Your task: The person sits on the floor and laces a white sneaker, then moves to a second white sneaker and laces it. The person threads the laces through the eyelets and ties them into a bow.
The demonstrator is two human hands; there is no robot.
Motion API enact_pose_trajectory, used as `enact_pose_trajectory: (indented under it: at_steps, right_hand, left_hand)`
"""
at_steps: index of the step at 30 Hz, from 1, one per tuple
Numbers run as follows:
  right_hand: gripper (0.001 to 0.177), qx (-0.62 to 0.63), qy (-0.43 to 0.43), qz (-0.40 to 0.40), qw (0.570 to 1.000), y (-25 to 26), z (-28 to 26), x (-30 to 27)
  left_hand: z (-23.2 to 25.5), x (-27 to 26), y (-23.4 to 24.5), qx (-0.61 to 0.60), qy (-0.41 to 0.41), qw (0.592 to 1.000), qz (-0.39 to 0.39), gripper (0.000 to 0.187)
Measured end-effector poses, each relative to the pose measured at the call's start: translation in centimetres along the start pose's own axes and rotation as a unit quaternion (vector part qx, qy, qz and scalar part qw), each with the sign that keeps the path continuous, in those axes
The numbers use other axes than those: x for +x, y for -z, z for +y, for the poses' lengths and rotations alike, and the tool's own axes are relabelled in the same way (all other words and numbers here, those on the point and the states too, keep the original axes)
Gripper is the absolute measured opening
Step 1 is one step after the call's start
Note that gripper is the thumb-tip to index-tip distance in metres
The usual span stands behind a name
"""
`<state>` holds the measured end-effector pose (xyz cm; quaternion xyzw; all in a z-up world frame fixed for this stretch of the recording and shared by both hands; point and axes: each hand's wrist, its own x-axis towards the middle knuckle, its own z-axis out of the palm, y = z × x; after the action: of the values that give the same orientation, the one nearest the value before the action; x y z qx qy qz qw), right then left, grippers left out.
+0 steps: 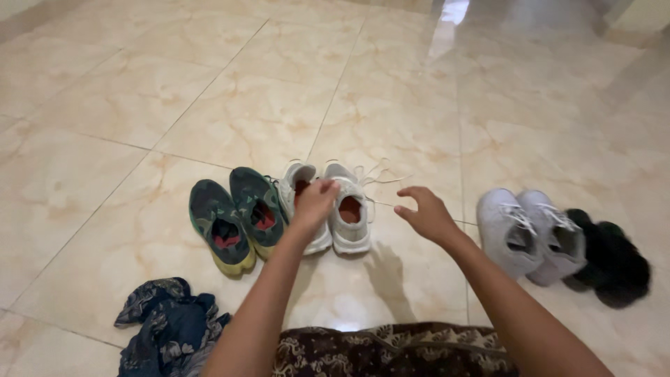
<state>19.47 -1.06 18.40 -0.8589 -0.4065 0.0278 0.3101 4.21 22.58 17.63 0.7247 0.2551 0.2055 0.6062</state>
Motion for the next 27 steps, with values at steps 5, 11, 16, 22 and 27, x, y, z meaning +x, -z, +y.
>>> enact_pose_trajectory:
  at_steps: [5, 11, 16, 22, 27]
  right_hand:
    - [0.047, 0.062, -0.055, -0.132, 0.988, -8.5, 3.4, 2.8]
    - [0.065, 0.063, 0.066, -0.199, 0.976, -15.4, 4.3, 2.3]
    - [0.046, -0.014, -0.003, -0.244, 0.970, -14.9, 3.1, 0.8]
    - [0.035, -0.065, 0.010, -0.310, 0.949, -10.8, 2.5, -3.7]
    - [0.023, -0.004, -0.012, -0.391, 0.920, -7.9, 2.7, -6.9]
  left_hand:
    - [-6.8, 1.8, -2.6, 0.039, 0.051, 0.998, 0.003, 0.046]
    - [-12.2, 2.4, -5.1, 0.034, 0.063, 0.997, 0.001, 0.046]
    - [-14.7, 1.2, -6.3, 0.058, 0.085, 0.995, -0.002, 0.047]
    - [-16.0, -2.7, -8.4, 0.152, 0.048, 0.987, 0.006, 0.051]
    - [-15.4, -6.0, -9.8, 0.185, 0.028, 0.982, -0.010, 0.063]
